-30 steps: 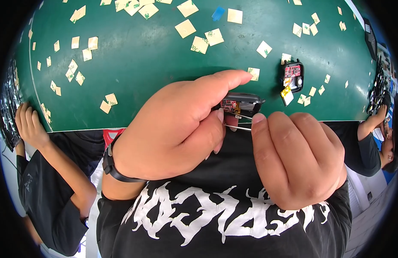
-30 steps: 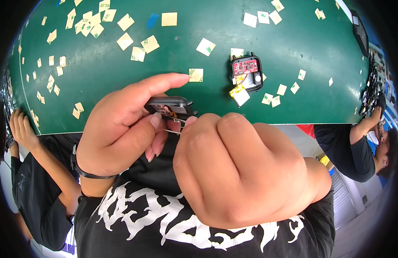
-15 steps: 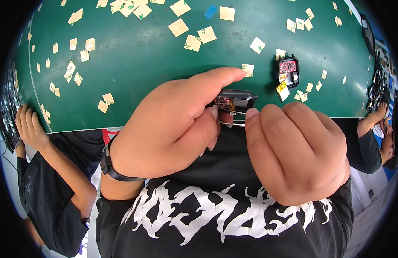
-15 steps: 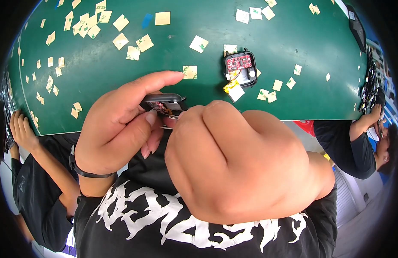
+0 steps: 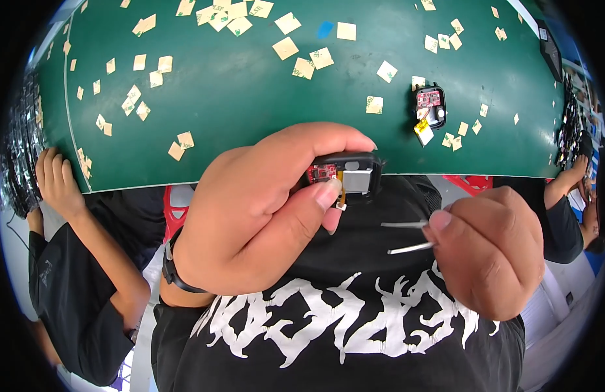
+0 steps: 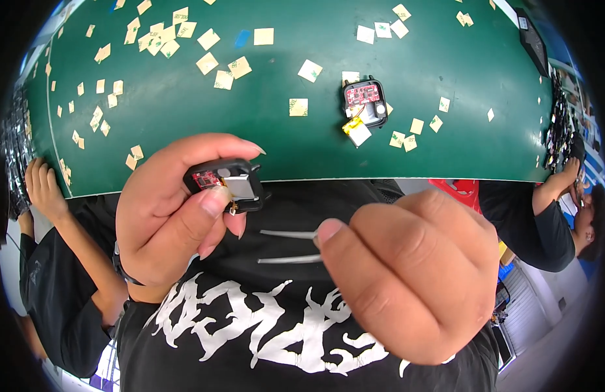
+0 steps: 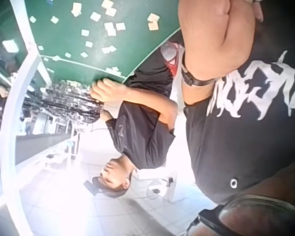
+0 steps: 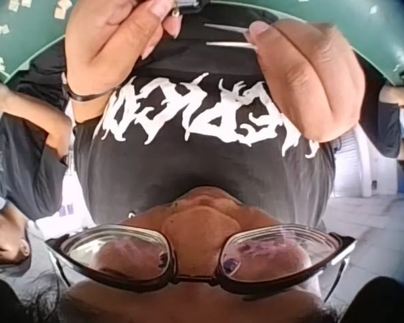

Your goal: Assembling and inspecting electronic components for smartwatches at a factory workstation.

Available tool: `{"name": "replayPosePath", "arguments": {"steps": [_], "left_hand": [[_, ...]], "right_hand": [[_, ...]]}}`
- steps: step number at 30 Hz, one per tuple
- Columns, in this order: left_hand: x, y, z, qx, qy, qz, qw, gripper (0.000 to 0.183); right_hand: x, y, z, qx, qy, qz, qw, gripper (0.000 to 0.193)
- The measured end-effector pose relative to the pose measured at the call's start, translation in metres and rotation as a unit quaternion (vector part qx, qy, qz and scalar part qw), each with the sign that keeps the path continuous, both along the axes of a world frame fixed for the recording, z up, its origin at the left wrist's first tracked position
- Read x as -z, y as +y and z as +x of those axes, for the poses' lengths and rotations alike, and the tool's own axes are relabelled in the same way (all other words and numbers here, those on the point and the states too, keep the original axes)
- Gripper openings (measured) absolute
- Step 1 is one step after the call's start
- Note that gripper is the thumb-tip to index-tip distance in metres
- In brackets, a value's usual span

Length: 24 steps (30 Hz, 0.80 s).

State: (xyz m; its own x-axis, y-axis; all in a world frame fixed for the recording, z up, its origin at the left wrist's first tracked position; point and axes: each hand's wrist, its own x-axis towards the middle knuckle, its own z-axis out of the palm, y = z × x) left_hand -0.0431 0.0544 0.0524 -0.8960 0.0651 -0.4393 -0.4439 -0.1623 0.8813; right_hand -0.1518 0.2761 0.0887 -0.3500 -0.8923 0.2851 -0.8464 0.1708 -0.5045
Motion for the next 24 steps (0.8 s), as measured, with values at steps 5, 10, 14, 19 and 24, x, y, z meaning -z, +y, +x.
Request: {"name": "replayPosePath", "arguments": {"steps": [5,10,14,19,24], "left_hand": [[-0.011,0.002,0.010,-0.032,-0.046,0.062,0.996,0.045],[-0.017,0.005,0.025,-0.031,-0.002,0.047,0.998,0.050],[-0.011,0.007,0.033,0.004,0.133,-0.043,0.990,0.051],[-0.010,0.008,0.032,0.022,0.208,-0.106,0.972,0.054],[-0.004,0.012,0.032,0.001,0.274,-0.132,0.953,0.054]], "right_hand": [[-0.005,-0.007,0.012,-0.003,0.026,-0.020,0.999,0.038],[-0.007,-0.014,0.022,-0.003,0.052,-0.043,0.998,0.034],[-0.011,-0.017,0.030,-0.001,0.072,-0.026,0.997,0.034],[-0.021,-0.022,0.035,0.005,0.074,0.018,0.997,0.036],[-0.022,-0.021,0.037,-0.004,0.091,0.019,0.996,0.037]]}}
